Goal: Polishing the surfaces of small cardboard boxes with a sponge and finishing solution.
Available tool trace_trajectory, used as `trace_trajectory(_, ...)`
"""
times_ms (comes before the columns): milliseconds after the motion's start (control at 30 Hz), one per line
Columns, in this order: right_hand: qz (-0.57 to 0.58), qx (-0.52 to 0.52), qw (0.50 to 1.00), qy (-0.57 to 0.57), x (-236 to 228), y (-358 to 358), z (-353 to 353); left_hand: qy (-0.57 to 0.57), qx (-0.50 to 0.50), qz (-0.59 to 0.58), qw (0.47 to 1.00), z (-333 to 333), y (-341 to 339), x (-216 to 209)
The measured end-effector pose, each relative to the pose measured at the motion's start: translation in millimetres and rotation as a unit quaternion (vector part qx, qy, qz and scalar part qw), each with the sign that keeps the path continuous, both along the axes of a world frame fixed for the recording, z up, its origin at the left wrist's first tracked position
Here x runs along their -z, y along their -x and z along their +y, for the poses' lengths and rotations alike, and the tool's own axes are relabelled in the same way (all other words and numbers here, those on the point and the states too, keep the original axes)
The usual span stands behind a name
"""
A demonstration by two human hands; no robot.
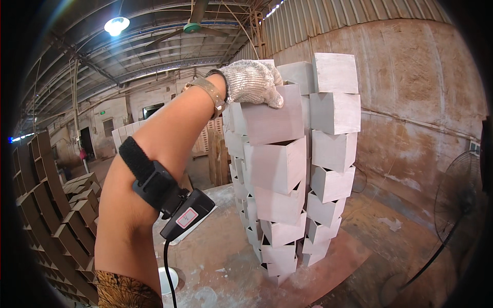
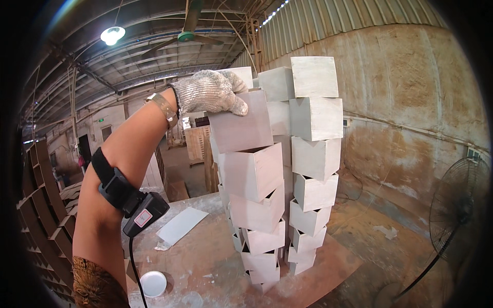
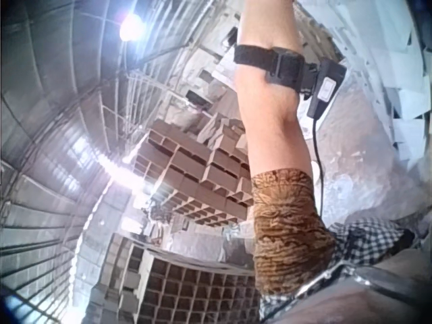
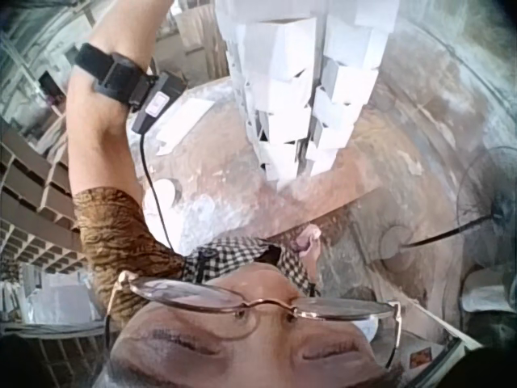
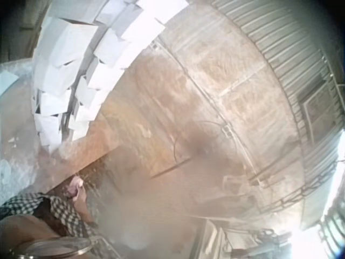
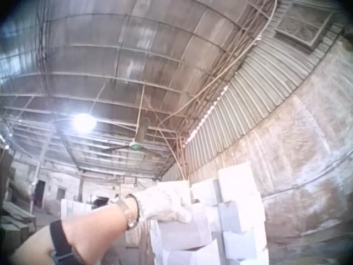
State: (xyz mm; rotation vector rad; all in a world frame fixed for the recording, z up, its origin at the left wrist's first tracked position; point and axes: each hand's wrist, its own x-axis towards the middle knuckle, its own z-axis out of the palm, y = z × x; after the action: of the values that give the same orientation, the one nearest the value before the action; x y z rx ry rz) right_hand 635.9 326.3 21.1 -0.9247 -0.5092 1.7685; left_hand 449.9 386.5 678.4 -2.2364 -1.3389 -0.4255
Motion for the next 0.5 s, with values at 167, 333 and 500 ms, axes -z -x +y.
trace_trajectory(167, -0.008, -0.026, 1.0, -0.004, -3, 4, 11, 0.01, -0.068, 0.03, 0.997, 14, -11, 0)
trace_trajectory(333, -0.018, -0.036, 0.999, -0.004, -4, 2, 18, 0.005, -0.09, 0.062, 0.994, 29, -21, -4)
trace_trajectory(500, -0.022, -0.064, 0.998, -0.006, -5, 9, 20, 0.005, -0.113, 0.069, 0.991, 30, -22, -1)
